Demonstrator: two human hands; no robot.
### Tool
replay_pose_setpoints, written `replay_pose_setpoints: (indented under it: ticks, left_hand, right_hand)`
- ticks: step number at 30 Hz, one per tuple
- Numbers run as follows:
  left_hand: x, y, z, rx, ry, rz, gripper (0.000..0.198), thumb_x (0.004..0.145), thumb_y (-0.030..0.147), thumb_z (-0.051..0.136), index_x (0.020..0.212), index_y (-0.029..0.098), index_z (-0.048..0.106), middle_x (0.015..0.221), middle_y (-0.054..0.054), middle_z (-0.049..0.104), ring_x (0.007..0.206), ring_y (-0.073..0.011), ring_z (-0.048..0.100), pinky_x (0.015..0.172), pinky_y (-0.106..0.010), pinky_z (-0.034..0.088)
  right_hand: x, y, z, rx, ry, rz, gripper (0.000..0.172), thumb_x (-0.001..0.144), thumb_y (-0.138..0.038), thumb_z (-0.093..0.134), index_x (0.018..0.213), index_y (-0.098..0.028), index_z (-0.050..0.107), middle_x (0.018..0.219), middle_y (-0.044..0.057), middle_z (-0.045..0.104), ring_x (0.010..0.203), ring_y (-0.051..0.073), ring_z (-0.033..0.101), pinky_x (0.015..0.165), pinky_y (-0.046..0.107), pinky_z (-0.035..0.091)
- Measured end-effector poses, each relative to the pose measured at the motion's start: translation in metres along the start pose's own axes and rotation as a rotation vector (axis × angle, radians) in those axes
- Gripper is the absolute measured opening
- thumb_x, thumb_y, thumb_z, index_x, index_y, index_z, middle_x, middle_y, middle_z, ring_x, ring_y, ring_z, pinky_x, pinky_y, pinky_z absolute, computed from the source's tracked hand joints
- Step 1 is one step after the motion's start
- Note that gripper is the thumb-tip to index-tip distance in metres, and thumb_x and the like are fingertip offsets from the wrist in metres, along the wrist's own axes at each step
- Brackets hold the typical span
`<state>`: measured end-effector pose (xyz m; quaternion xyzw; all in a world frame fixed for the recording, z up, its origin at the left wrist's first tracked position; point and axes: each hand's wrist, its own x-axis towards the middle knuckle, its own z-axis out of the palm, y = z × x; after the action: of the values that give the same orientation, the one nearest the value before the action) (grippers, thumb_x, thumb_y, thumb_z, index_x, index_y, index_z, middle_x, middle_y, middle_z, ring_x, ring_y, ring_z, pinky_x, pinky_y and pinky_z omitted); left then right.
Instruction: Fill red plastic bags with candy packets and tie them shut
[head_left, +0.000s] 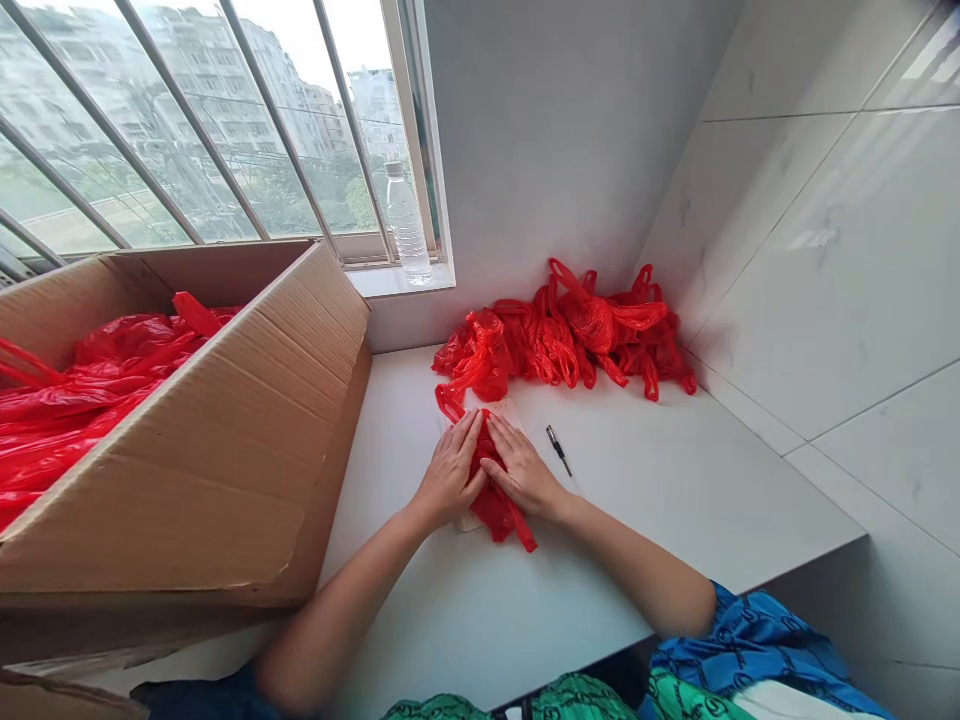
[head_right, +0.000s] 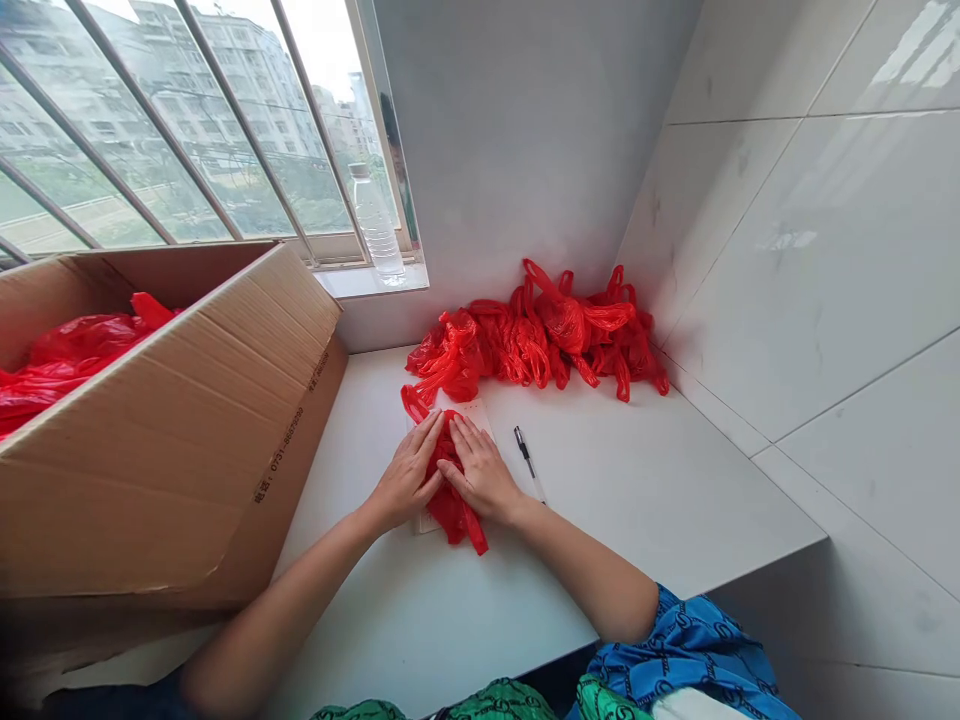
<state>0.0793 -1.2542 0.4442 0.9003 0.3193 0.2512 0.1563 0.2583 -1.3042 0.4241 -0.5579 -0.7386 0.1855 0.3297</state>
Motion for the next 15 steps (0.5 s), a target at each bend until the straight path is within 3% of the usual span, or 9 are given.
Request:
replay_pose_setpoints:
  ticks: [3, 7, 15]
  left_hand:
    - [-0.003, -0.018, 0.016, 0.068, -0.128, 0.004, 0.068, 0.098, 0.035, 0.040, 0.159, 0.019, 0.013, 0.163, -0.013, 0.018, 0.150, -0.0302, 0.020, 0.122, -0.053, 0.018]
    - [-0.009, -0.031, 0.024, 0.124, -0.137, 0.000, 0.066, 0.100, 0.038, 0.035, 0.159, 0.018, 0.013, 0.163, -0.013, 0.019, 0.150, -0.0292, 0.021, 0.122, -0.051, 0.018]
    - [-0.011, -0.033, 0.026, 0.168, -0.158, -0.006, 0.067, 0.100, 0.041, 0.033, 0.159, 0.016, 0.014, 0.163, -0.012, 0.020, 0.150, -0.0279, 0.022, 0.122, -0.050, 0.017]
  right_hand:
    - [-0.001, 0.001, 0.011, -0.126, -0.097, 0.055, 0.072, 0.101, -0.057, 0.025, 0.159, -0.017, 0.013, 0.164, 0.011, 0.015, 0.153, 0.024, 0.011, 0.124, 0.052, 0.008]
    - [-0.001, 0.000, 0.013, -0.207, -0.098, 0.064, 0.074, 0.101, -0.059, 0.023, 0.159, -0.015, 0.012, 0.164, 0.012, 0.012, 0.153, 0.024, 0.010, 0.124, 0.053, 0.003]
    - [-0.001, -0.003, 0.011, -0.229, -0.129, 0.079, 0.075, 0.101, -0.060, 0.020, 0.158, -0.012, 0.013, 0.164, 0.011, 0.010, 0.153, 0.023, 0.008, 0.124, 0.053, 0.003]
